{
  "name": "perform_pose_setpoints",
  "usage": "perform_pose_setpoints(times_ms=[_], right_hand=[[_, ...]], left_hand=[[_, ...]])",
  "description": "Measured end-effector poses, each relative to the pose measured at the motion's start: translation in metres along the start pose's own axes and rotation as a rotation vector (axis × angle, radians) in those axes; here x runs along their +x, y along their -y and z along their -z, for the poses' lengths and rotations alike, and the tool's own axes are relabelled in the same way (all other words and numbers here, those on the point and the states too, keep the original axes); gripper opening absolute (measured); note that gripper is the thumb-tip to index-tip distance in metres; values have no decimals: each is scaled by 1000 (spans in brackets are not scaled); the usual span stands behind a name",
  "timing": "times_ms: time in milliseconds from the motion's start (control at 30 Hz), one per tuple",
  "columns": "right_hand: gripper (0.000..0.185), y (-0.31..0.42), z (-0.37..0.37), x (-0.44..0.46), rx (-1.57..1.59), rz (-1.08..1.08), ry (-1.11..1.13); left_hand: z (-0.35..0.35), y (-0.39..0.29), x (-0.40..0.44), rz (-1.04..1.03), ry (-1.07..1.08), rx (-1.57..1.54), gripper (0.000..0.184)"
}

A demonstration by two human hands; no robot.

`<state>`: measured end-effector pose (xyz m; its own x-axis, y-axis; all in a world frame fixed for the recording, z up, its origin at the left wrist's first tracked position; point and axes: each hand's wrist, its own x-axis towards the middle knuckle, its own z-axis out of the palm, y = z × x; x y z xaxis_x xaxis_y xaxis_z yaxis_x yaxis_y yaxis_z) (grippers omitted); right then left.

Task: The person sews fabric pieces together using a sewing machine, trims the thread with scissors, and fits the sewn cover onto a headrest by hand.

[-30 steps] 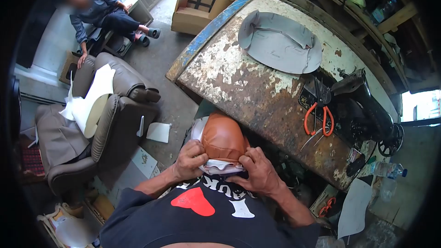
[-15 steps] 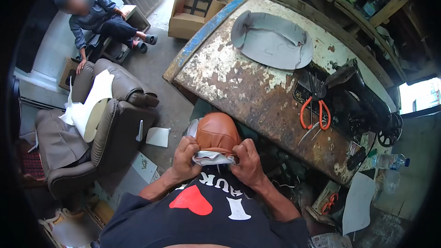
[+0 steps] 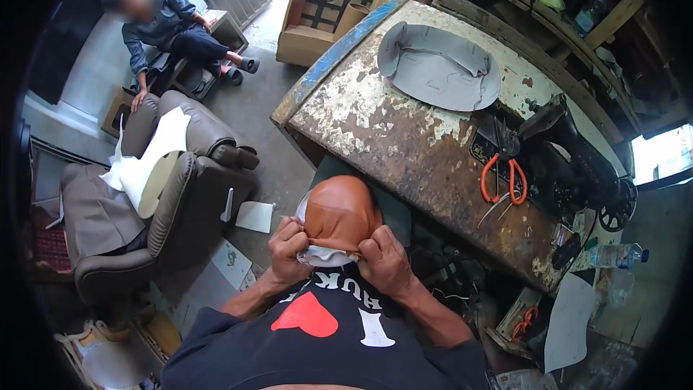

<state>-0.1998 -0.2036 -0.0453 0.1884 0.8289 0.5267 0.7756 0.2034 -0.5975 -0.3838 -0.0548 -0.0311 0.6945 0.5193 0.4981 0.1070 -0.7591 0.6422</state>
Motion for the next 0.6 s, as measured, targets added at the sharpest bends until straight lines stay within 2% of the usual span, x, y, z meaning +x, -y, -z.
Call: perform_pose_setpoints(times_ms=[33, 100, 167, 200, 267, 300, 367, 400, 467, 500, 533, 600], right_hand=[[30, 0, -2, 1, -24, 29, -32], [29, -7, -20, -9, -26, 44, -115], [28, -13, -39, -30, -105, 92, -208], [25, -12, -50, -33, 20, 125, -205], [24, -13, -54, -62, 102, 39, -36], [24, -20, -46, -64, 100, 49, -39], [20, -24, -33, -73, 259, -114, 270], [20, -26, -33, -77, 259, -120, 265], [17, -38, -39, -74, 735, -904, -46], [36, -29, -36, -48, 884, -1199, -242], [36, -37, -46, -47, 881, -1190, -237], [54, -57, -77, -49, 286, -892, -89]], left_hand=[[-4, 2, -4, -57, -56, 61, 43], [-13, 6, -13, -129, -128, 197, 42], [-21, 13, -30, -183, -190, 205, 37], [-28, 20, -38, -237, -254, 217, 33], [-24, 30, -73, -267, -212, 231, 30], [-25, 33, -87, -262, -196, 229, 30], [-13, 32, -96, -197, -101, 142, 24], [2, 22, -94, -200, -94, 138, 24], [34, 13, -85, 298, 134, -337, 19], [52, 45, -101, 417, 265, -596, 24], [54, 67, -104, 465, 176, -1103, 40], [45, 83, -83, 825, -113, -1005, 53]])
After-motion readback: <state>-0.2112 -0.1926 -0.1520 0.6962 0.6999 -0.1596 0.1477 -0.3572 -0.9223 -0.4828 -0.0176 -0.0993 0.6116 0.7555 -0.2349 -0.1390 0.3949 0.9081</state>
